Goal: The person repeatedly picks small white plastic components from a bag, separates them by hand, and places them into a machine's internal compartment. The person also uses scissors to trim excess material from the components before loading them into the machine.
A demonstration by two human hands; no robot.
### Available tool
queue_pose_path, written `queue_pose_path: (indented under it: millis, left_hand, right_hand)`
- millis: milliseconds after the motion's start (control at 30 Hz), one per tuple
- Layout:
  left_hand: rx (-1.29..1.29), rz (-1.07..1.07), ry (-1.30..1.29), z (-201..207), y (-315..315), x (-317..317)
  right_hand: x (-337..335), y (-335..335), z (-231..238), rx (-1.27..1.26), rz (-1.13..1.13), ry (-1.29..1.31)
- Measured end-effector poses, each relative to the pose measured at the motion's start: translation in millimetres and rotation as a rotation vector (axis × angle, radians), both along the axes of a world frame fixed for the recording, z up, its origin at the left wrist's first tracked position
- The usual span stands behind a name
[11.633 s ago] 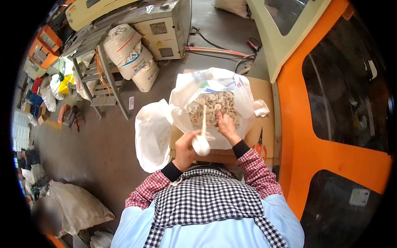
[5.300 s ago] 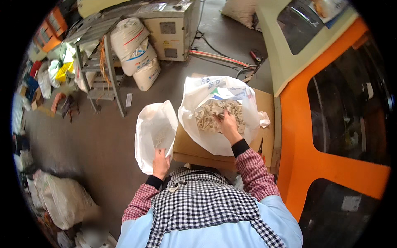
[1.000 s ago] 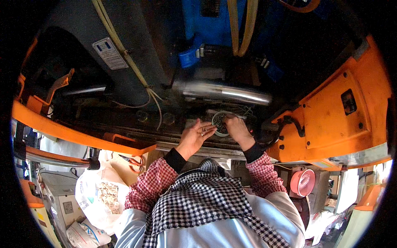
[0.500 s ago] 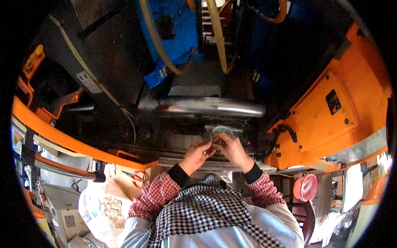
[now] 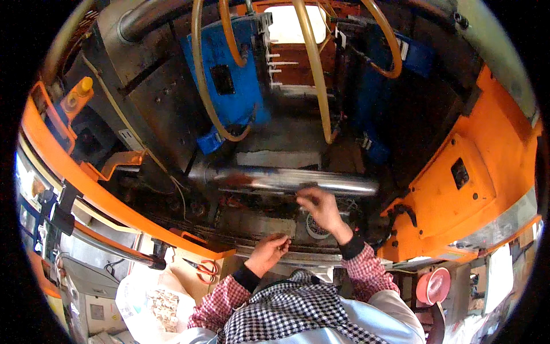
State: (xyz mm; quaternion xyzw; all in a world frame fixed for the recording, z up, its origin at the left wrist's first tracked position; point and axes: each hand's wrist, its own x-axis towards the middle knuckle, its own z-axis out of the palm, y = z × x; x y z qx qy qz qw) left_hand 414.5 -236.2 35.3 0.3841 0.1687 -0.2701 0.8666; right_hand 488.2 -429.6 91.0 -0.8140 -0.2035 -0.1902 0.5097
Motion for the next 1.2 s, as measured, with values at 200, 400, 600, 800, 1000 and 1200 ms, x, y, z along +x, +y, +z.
queue_pose_path:
  millis: [200,400,600,800,1000,1200]
  left_hand:
    - [-0.002,0.076,0.089,1.2,22.1,-32.5]
    - [0.184,0.202,-0.027,13.8,46.0,-71.1]
    - [0.155,0.415,0.120,33.0,74.2,-116.6]
    - [0.103,0.509,0.121,10.3,79.6,-133.1]
    - [0.223,0.437,0.037,19.2,84.2,-136.0]
    - [0.343,0.216,-0.072,-10.0,97.5,-139.6]
  right_hand:
    - [148.4,45.6,56.4,0.705,0.023,0.188]
    - [282.9,74.7,119.5,1.026,-0.004,-0.018]
    - [326.9,102.0,149.1,1.184,-0.069,0.164]
    - [377.2,66.8,129.9,0.961,-0.404,-0.016]
    - [280.5,90.7,143.2,0.879,-0.625,-0.341]
    - [-20.2,114.1,32.5,0.528,0.053,-0.431]
